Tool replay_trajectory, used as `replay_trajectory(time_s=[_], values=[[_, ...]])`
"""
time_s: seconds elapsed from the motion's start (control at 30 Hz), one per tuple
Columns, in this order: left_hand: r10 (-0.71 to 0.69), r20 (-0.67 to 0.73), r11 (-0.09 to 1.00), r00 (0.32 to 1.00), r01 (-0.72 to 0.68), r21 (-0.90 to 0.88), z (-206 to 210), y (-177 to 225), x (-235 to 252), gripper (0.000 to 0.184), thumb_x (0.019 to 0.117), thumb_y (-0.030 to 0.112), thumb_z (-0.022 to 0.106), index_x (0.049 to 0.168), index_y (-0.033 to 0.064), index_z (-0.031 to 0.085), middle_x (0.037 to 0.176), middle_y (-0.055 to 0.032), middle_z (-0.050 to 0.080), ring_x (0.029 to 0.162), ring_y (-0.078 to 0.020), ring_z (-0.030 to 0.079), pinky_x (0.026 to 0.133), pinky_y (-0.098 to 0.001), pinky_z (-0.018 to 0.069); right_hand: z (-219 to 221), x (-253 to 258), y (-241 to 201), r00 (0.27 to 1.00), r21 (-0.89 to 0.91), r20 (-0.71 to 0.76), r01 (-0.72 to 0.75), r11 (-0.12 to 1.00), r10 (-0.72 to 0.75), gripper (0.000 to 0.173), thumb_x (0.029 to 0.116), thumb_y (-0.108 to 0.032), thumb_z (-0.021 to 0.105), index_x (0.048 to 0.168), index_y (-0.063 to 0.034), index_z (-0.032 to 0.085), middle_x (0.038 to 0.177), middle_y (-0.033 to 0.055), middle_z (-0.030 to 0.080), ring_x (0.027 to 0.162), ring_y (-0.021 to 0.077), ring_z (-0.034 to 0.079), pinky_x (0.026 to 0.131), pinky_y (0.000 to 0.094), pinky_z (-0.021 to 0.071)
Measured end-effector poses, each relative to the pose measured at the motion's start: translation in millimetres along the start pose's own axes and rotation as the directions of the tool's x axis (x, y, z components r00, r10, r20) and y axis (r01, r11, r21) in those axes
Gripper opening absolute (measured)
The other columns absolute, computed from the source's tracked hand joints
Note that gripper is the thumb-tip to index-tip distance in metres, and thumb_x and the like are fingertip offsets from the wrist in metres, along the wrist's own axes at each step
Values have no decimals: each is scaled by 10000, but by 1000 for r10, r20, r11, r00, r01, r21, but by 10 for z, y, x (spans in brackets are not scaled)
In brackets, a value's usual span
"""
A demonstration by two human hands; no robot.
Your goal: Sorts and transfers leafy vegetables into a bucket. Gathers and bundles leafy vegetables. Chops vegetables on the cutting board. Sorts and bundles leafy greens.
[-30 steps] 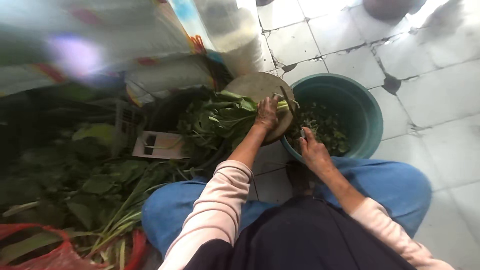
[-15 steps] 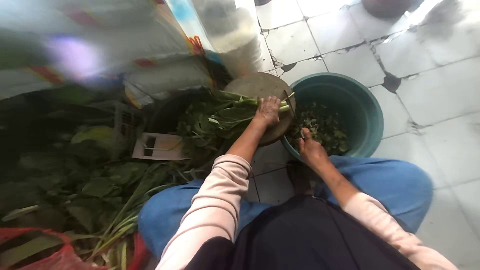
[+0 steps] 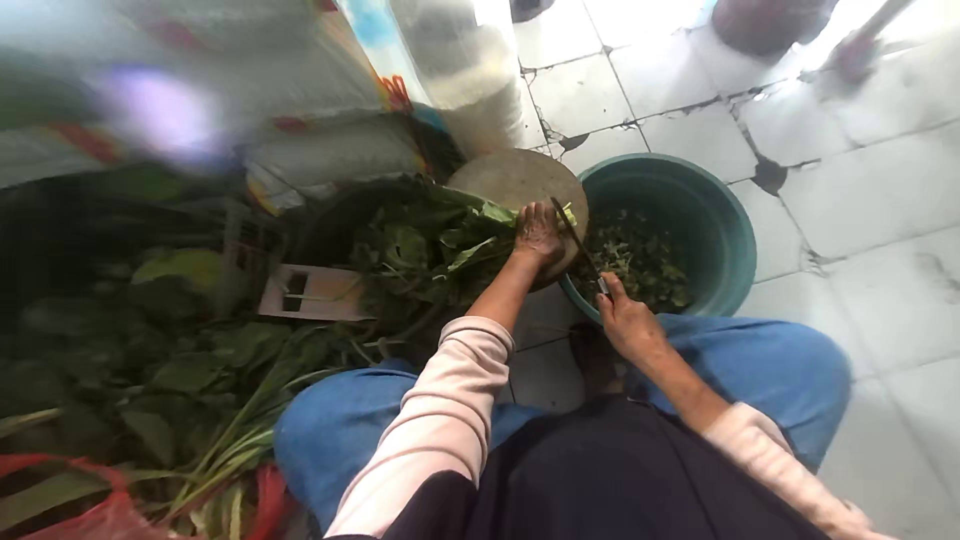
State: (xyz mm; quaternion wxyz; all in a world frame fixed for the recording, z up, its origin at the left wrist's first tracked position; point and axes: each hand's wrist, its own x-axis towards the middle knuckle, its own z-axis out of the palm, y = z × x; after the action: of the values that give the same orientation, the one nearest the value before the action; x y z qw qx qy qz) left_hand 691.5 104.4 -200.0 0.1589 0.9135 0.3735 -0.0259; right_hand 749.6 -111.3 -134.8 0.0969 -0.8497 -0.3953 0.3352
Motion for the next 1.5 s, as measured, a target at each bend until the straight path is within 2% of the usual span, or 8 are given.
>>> replay_trajectory(time_s=[0.4, 0.63, 0.77, 0.9, 1.0, 1.13, 1.33, 1.5], values=[[93, 76, 986, 993, -102, 132, -13, -60, -13, 511, 907, 156, 674, 1361, -32, 534, 1417, -252, 526, 1384, -418, 445, 1158, -552, 309, 329, 783, -297, 999, 171, -49, 23, 985, -15, 510, 1133, -323, 351, 1612, -168, 270, 1069, 256, 716, 987, 456, 714, 851, 615, 559], [230, 70, 967, 971, -236, 99, -128, 214, 145, 459, 944, 118, 670, 1352, -60, 558, 1359, -291, 570, 1326, -460, 504, 1136, -586, 340, 155, 322, 110, 982, 395, -136, -69, 916, 133, 514, 1137, -305, 367, 1609, -115, 295, 1070, 275, 693, 953, 433, 698, 889, 579, 541], [182, -38, 983, 983, -181, 36, -19, 260, 273, 513, 903, 151, 730, 1385, 35, 598, 1414, -242, 566, 1418, -444, 428, 1205, -676, 182, -67, 107, 99, 979, 277, -194, 1, 961, 55, 514, 1133, -336, 376, 1614, -167, 304, 959, 223, 700, 842, 380, 702, 816, 538, 562], [96, 65, 985, 993, -105, 138, -256, 171, 231, 917, 860, 446, 789, 1550, -8, 391, 1516, -244, 491, 1505, -401, 339, 1225, -699, 26, -3, 77, 85, 994, 194, -110, 20, 981, 2, 514, 1132, -352, 370, 1614, -185, 311, 1000, 216, 714, 903, 386, 713, 855, 544, 558], [49, 174, 983, 983, -79, 167, -381, 150, 189, 825, 873, 314, 785, 1523, -33, 416, 1559, -235, 446, 1550, -399, 242, 1210, -728, -20, -1, 112, 77, 998, 156, -63, 3, 988, 7, 520, 1133, -366, 355, 1619, -190, 304, 1030, 223, 717, 954, 400, 712, 885, 556, 551], [59, 178, 985, 982, -86, 149, -200, 54, 165, 579, 1024, 226, 584, 1517, -24, 413, 1588, -238, 393, 1530, -412, 276, 1223, -677, 119, -84, 93, 10, 999, 116, -39, -3, 993, 7, 523, 1133, -359, 361, 1625, -193, 294, 1015, 217, 715, 950, 398, 712, 878, 552, 554], [107, 68, 979, 992, -117, 168, -5, 9, 149, 542, 1008, 138, 548, 1497, -64, 429, 1550, -265, 431, 1479, -428, 350, 1222, -551, 226, -46, 337, -93, 997, 83, 66, -35, 996, 29, 509, 1130, -328, 378, 1609, -190, 275, 1069, 226, 709, 1003, 411, 710, 886, 571, 555], [201, -94, 968, 975, -183, 170, 167, -98, 144, 422, 1046, 142, 466, 1421, -44, 523, 1471, -243, 527, 1426, -414, 437, 1223, -551, 244, 211, 787, -183, 999, 128, -31, -8, 992, 12, 511, 1131, -309, 354, 1607, -149, 258, 1070, 247, 711, 995, 440, 715, 853, 600, 564]])
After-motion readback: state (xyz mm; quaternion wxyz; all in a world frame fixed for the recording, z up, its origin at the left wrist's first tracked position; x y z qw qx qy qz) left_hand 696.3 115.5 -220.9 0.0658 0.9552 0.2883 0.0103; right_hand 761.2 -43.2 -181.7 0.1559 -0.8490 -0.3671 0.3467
